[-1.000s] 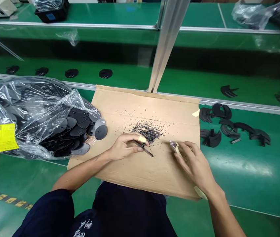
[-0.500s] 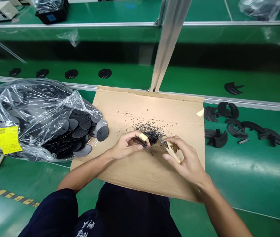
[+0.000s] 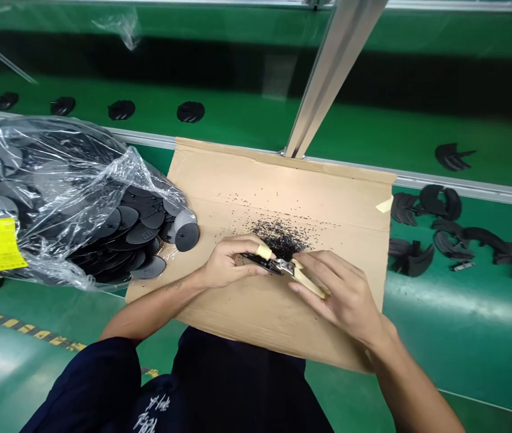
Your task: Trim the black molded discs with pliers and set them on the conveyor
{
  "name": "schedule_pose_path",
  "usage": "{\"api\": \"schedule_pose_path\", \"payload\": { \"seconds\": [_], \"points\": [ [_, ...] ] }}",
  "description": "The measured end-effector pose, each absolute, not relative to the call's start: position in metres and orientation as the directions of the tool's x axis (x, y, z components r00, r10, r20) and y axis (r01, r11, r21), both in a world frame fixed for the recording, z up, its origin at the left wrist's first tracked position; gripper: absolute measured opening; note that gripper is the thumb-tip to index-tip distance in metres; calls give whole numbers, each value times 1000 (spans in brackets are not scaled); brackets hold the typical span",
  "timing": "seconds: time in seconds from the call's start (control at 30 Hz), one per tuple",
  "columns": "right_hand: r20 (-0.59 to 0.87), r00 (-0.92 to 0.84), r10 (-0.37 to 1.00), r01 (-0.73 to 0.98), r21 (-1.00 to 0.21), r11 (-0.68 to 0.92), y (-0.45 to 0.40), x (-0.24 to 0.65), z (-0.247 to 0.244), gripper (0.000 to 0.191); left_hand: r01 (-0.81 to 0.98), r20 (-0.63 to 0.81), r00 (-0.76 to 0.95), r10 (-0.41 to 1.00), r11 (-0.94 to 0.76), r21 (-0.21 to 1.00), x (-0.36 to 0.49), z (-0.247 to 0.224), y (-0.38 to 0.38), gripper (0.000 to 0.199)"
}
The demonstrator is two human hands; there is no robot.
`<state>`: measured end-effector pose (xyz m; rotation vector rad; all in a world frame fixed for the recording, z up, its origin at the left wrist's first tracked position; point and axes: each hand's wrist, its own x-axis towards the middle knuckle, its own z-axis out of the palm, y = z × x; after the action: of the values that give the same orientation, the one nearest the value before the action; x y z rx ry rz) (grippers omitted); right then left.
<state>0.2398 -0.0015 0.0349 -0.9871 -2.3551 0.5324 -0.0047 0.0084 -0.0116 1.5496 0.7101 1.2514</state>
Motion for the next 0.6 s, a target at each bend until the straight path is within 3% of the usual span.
{"api": "schedule_pose_path", "payload": {
  "seconds": [0.33, 0.4, 0.53, 0.6],
  "points": [
    [380, -616, 690, 621, -304, 722, -5, 238, 35, 31, -82, 375, 273, 886, -367, 926, -4, -16, 7, 26],
    [377, -601, 705, 611, -351, 709, -6, 237, 34, 29, -77, 371, 264, 890, -364, 928, -4, -17, 6, 26],
    [339, -538, 771, 522, -584, 621, -4, 239, 28, 28, -49, 354, 234, 906, -353, 934, -3, -15, 4, 27],
    [340, -500, 796, 533, -603, 593, -3, 242, 25, 28, -21, 364, 228, 903, -369, 929, -2, -14, 3, 26]
  ]
}}
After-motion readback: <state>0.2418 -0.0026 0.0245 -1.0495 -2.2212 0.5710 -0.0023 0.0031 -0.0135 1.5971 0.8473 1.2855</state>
